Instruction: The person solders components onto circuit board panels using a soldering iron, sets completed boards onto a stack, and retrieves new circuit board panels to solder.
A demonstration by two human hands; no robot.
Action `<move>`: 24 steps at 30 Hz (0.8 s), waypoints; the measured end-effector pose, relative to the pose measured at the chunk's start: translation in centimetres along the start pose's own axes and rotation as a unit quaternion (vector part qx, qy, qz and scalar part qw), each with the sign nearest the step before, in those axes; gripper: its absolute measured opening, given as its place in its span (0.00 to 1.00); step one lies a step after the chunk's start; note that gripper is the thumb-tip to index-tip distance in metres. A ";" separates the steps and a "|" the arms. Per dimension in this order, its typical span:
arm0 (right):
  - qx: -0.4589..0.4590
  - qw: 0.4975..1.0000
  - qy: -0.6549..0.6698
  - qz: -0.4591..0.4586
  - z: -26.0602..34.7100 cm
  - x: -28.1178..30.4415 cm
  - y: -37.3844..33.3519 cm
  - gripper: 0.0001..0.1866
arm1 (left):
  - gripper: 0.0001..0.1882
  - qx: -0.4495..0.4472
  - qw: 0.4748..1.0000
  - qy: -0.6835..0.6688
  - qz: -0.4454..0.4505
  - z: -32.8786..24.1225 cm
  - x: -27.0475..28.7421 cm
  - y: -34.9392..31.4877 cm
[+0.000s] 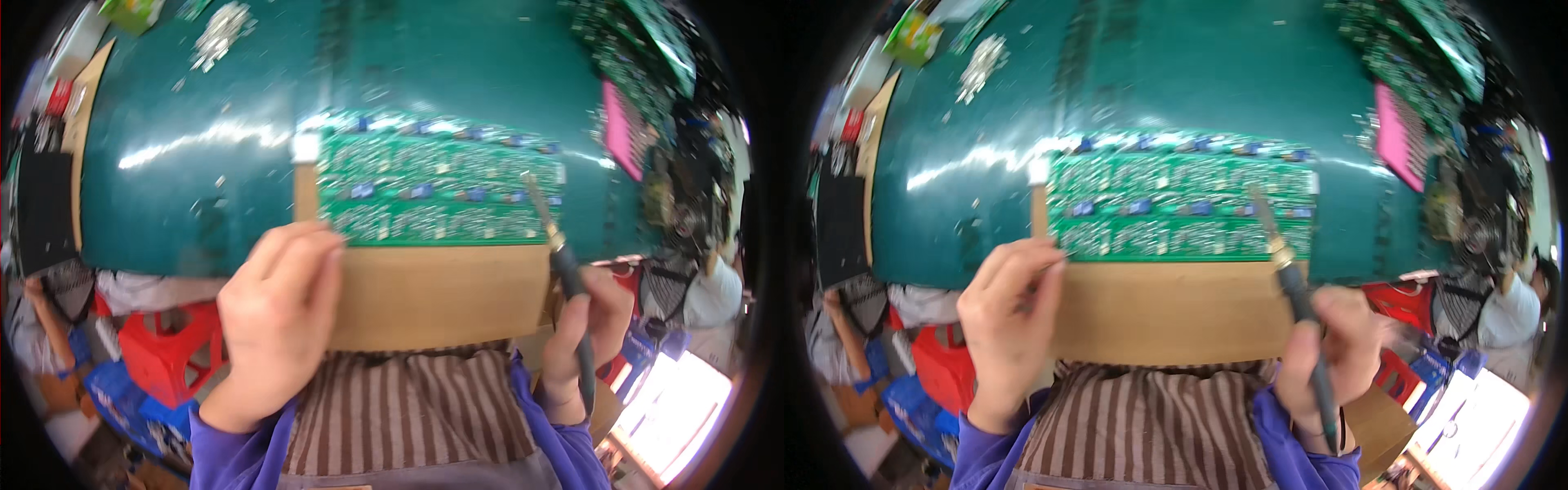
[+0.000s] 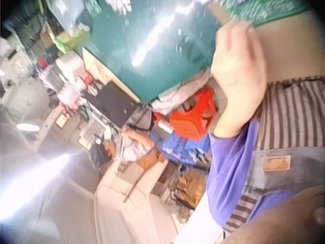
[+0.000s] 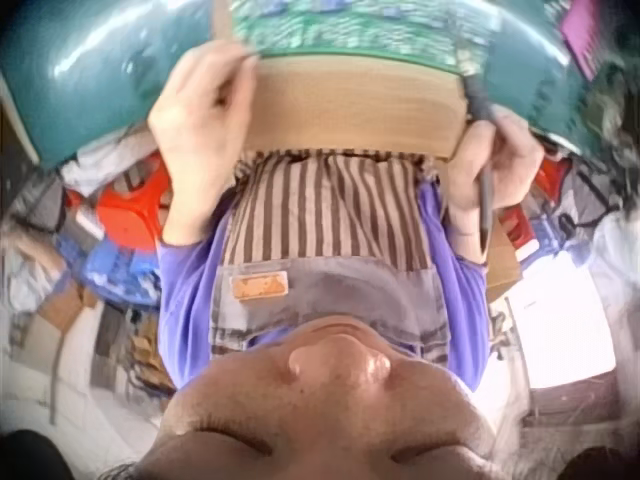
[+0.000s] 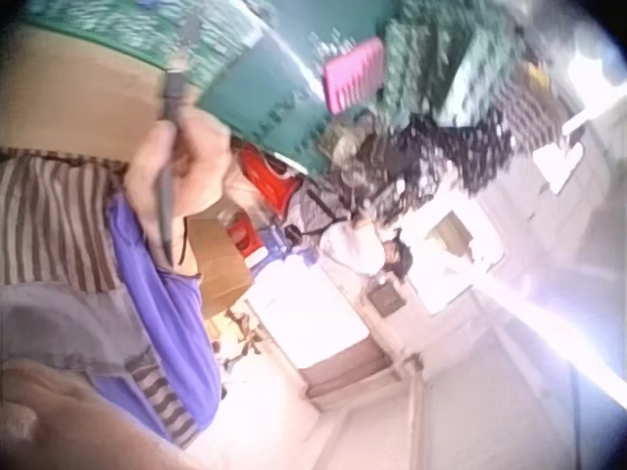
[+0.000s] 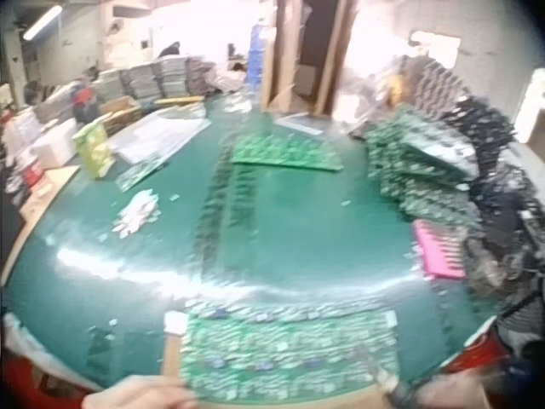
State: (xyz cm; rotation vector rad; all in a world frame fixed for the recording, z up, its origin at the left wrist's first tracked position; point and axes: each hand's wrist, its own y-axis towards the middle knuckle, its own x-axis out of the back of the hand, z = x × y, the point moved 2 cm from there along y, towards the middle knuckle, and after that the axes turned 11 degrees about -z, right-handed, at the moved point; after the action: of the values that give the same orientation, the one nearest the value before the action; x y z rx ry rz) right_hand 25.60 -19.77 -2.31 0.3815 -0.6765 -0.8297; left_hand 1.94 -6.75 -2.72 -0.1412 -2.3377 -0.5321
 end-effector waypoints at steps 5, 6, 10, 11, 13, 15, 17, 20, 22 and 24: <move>-0.016 0.953 -0.174 -0.249 -9.7 7.1 3.9 0.12 | 0.16 0.108 0.994 0.025 -0.004 0.9 -0.3 0.2; -0.015 0.937 -0.193 -0.291 -12.2 8.2 4.3 0.12 | 0.21 0.151 0.989 0.003 0.001 0.8 -0.3 0.2; -0.025 0.924 -0.299 -0.237 -16.2 11.4 6.5 0.16 | 0.35 0.147 0.988 -0.044 0.033 2.5 -0.3 0.1; -0.025 0.924 -0.292 -0.246 -15.7 11.2 6.7 0.16 | 0.35 0.138 0.989 -0.041 0.026 2.3 0.0 0.3; 0.040 0.959 -0.166 -0.226 -13.7 9.2 6.7 0.15 | 0.37 0.240 0.957 -0.128 0.097 2.2 0.3 0.7; 0.068 0.984 -0.091 -0.135 -13.5 7.2 6.5 0.09 | 0.35 0.235 0.952 -0.175 0.090 1.2 0.8 1.0; 0.106 0.991 -0.070 0.039 -8.6 2.6 8.2 0.26 | 0.35 0.241 0.940 -0.216 0.105 -0.2 1.2 1.1; 0.205 0.937 0.028 0.283 -3.6 -2.1 9.5 0.41 | 0.34 0.214 0.934 -0.259 0.119 -1.4 1.8 0.9; 0.177 0.906 0.084 0.375 -2.7 -4.0 9.6 0.42 | 0.35 0.220 0.922 -0.281 0.148 -2.9 1.9 1.4; 0.162 0.890 0.096 0.416 -2.1 -4.6 10.1 0.43 | 0.34 0.216 0.926 -0.275 0.139 -3.2 1.8 1.5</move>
State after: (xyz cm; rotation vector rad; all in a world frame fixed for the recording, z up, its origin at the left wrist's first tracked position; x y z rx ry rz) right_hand 30.33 -9.73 -0.06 0.4143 -0.7063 0.1453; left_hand 3.01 -6.78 1.09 -0.4525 -2.8462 0.2046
